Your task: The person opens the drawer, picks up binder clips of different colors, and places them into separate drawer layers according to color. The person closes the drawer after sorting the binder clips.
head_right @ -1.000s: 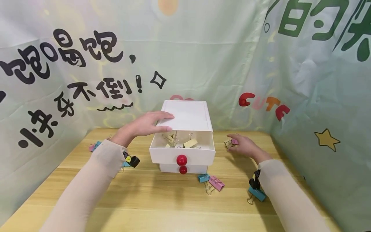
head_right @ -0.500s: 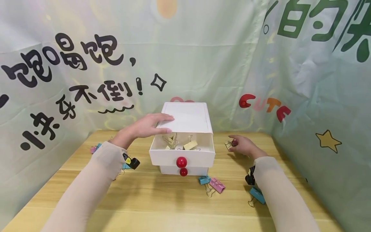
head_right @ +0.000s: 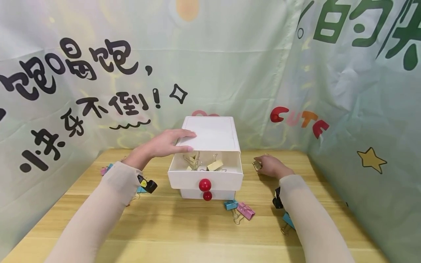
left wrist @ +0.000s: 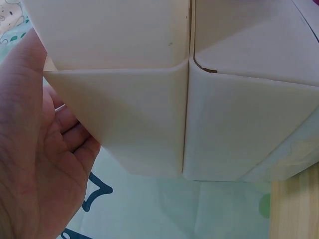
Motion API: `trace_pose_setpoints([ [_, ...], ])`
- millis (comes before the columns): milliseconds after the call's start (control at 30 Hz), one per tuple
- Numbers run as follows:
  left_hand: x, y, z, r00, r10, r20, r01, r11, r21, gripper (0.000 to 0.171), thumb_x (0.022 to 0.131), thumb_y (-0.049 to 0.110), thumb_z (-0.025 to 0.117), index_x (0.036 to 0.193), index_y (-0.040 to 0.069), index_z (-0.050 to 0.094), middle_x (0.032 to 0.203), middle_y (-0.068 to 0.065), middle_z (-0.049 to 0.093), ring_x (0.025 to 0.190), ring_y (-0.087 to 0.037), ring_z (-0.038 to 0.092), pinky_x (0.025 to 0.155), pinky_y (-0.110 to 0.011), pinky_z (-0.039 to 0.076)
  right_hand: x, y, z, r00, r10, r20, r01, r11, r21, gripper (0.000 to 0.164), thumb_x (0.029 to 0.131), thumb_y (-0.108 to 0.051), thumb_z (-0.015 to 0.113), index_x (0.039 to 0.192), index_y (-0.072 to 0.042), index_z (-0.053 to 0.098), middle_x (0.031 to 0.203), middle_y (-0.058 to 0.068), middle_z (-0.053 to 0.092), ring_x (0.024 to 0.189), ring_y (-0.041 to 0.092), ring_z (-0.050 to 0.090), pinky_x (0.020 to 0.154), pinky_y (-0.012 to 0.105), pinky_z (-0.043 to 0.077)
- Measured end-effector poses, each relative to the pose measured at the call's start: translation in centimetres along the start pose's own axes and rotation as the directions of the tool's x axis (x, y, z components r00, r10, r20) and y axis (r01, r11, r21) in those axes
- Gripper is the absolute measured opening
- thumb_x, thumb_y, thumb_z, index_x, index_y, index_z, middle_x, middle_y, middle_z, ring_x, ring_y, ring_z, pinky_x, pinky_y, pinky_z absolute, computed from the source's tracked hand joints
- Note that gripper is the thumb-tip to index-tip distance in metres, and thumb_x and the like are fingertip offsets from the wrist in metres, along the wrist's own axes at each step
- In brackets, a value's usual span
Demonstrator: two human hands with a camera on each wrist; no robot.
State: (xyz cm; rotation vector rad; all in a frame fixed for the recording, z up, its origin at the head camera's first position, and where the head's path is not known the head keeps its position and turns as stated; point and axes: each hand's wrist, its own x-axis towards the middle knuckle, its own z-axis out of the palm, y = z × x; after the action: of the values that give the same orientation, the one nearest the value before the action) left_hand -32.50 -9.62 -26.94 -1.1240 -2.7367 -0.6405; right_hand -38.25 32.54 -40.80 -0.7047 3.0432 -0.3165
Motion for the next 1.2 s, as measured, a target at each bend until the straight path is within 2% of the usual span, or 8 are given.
trace_pose_setpoints([
  [100, 0.0, 0.0, 0.0, 1.000, -0.003, 0.000, 0.003, 1.000, -0.002, 0.063, 0.088, 0.057, 0.063, 0.139, 0.019, 0.057, 0.142, 0.001, 0.052, 0.128, -0.019, 0.047, 0.108, -0.040, 0.036, 0.2, -0.1, 0.0, 1.000, 0.002, 0.022, -0.002, 1.000, -0.016, 0.052, 0.082, -0.010, 0.074, 0.129, 0.007, 0.059, 0.102, 0.018, 0.066, 0.085, 0.027, 0.056, 0.082, 0.047, 0.047],
  [200, 0.1, 0.0, 0.0, 1.000, -0.005, 0.002, 0.005, 1.000, -0.002, 0.063, 0.088, 0.056, 0.063, 0.139, 0.019, 0.057, 0.142, 0.001, 0.052, 0.127, -0.019, 0.047, 0.107, -0.040, 0.036, 0.3, -0.2, -0.2, 1.000, -0.016, 0.026, 0.017, 0.999, -0.033, 0.048, 0.080, -0.011, 0.075, 0.122, 0.007, 0.064, 0.111, 0.021, 0.065, 0.094, 0.032, 0.059, 0.088, 0.051, 0.048],
  [367, 0.2, 0.1, -0.2, 1.000, 0.007, 0.000, -0.007, 1.000, 0.010, 0.062, 0.089, 0.054, 0.063, 0.139, 0.018, 0.057, 0.142, -0.001, 0.053, 0.127, -0.020, 0.047, 0.107, -0.040, 0.037, -0.1, -0.5, -0.4, 0.999, -0.031, 0.026, 0.033, 0.998, -0.049, 0.049, 0.078, -0.022, 0.078, 0.116, 0.007, 0.067, 0.107, 0.022, 0.064, 0.104, 0.042, 0.057, 0.094, 0.055, 0.044],
  [500, 0.2, 0.3, -0.3, 1.000, 0.006, 0.005, -0.006, 1.000, 0.011, 0.062, 0.089, 0.055, 0.063, 0.139, 0.018, 0.057, 0.142, -0.002, 0.053, 0.128, -0.021, 0.047, 0.107, -0.042, 0.037, -0.5, -0.6, -0.4, 0.999, -0.049, 0.018, 0.050, 0.998, -0.044, 0.051, 0.077, -0.029, 0.080, 0.113, 0.006, 0.069, 0.105, 0.020, 0.064, 0.101, 0.040, 0.060, 0.092, 0.053, 0.046],
  [600, 0.1, 0.3, -0.2, 1.000, -0.010, 0.013, 0.010, 1.000, 0.004, 0.063, 0.089, 0.056, 0.062, 0.139, 0.018, 0.056, 0.142, -0.002, 0.052, 0.128, -0.021, 0.046, 0.107, -0.042, 0.036, -0.7, -0.9, -0.4, 0.998, -0.057, 0.007, 0.057, 0.998, -0.008, 0.051, 0.079, -0.029, 0.079, 0.116, 0.005, 0.068, 0.105, 0.017, 0.065, 0.096, 0.034, 0.062, 0.089, 0.051, 0.049],
  [733, 0.1, 0.2, -0.1, 1.000, -0.013, 0.012, 0.013, 1.000, -0.011, 0.064, 0.089, 0.057, 0.062, 0.139, 0.018, 0.056, 0.142, -0.002, 0.052, 0.129, -0.021, 0.046, 0.108, -0.042, 0.036, -1.1, -1.2, -0.5, 0.999, -0.047, -0.017, 0.047, 0.998, 0.047, 0.053, 0.081, -0.026, 0.076, 0.121, 0.006, 0.065, 0.107, 0.015, 0.065, 0.091, 0.028, 0.063, 0.085, 0.049, 0.051],
  [900, 0.2, 0.2, -0.1, 1.000, -0.014, 0.013, 0.014, 1.000, -0.007, 0.063, 0.089, 0.057, 0.062, 0.139, 0.018, 0.056, 0.142, -0.001, 0.052, 0.129, -0.021, 0.045, 0.108, -0.041, 0.035, -1.7, -1.5, -0.9, 0.997, -0.027, -0.066, 0.033, 0.995, 0.096, 0.054, 0.081, -0.028, 0.075, 0.123, 0.004, 0.065, 0.109, 0.015, 0.064, 0.090, 0.026, 0.062, 0.082, 0.047, 0.051],
  [1200, 0.1, 0.3, -0.1, 1.000, -0.023, 0.021, 0.023, 0.999, -0.033, 0.065, 0.089, 0.057, 0.062, 0.140, 0.017, 0.055, 0.143, -0.002, 0.051, 0.128, -0.020, 0.046, 0.108, -0.041, 0.035, -3.3, -1.8, -1.2, 0.983, -0.076, -0.166, 0.098, 0.987, 0.129, 0.051, 0.085, -0.031, 0.075, 0.120, 0.004, 0.066, 0.112, 0.017, 0.065, 0.099, 0.034, 0.061, 0.088, 0.051, 0.048],
])
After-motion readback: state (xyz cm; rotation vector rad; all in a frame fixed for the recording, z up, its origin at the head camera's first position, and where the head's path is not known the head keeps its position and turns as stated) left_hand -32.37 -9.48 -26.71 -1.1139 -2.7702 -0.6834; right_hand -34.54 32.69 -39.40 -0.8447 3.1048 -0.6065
